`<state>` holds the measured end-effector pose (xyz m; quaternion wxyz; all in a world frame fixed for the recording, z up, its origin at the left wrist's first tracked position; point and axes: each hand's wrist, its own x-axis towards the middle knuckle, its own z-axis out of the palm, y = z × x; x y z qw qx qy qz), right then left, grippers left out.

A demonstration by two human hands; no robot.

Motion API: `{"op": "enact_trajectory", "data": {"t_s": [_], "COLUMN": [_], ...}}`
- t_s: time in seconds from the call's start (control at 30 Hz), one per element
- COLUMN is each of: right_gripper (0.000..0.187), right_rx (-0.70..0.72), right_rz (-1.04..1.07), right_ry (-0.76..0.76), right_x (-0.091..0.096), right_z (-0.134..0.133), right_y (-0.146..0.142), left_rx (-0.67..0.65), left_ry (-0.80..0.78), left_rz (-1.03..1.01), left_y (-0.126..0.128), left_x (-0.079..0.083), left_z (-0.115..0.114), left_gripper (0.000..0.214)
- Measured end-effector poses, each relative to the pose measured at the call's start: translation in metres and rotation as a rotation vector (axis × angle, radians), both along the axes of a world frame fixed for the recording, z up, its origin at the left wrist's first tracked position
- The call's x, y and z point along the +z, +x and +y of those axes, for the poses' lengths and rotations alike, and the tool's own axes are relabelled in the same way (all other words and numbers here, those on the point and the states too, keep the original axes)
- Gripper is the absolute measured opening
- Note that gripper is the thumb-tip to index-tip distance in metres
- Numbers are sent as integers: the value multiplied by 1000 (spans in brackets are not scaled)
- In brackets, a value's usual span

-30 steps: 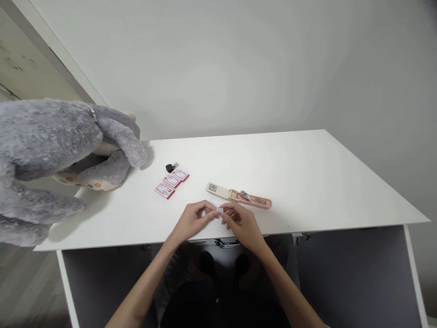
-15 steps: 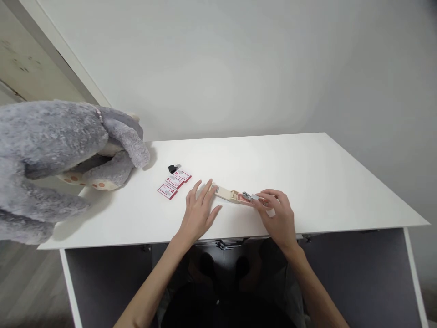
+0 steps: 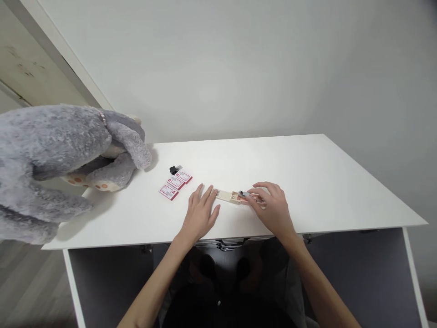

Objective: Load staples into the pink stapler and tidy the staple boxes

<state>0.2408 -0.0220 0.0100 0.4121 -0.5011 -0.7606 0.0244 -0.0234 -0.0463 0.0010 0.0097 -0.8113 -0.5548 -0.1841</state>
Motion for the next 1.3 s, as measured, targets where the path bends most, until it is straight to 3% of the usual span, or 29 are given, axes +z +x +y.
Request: {"op": "enact_trajectory", "data": {"t_s": [0.97, 1.1, 1.2, 1.3], "right_gripper": [24, 41, 56, 59], "right_rx": [37, 5, -62, -31], "right_rz": [-70, 74, 266, 521], "right_ry": [-100, -209, -394, -561], "right_x": [4, 3, -2, -9], "right_z": [1, -6, -16, -25], "right_y": [2, 13, 28, 38], "left_rx": [-19, -21, -23, -23], "left_ry": [5, 15, 17, 12], "left_rz": [-85, -103, -108, -99], "left_y": [-1, -2, -2, -2], "left_x": [-5, -6, -6, -6], "left_z": [1, 1, 1, 1], "left_gripper": [51, 51, 50, 50]}}
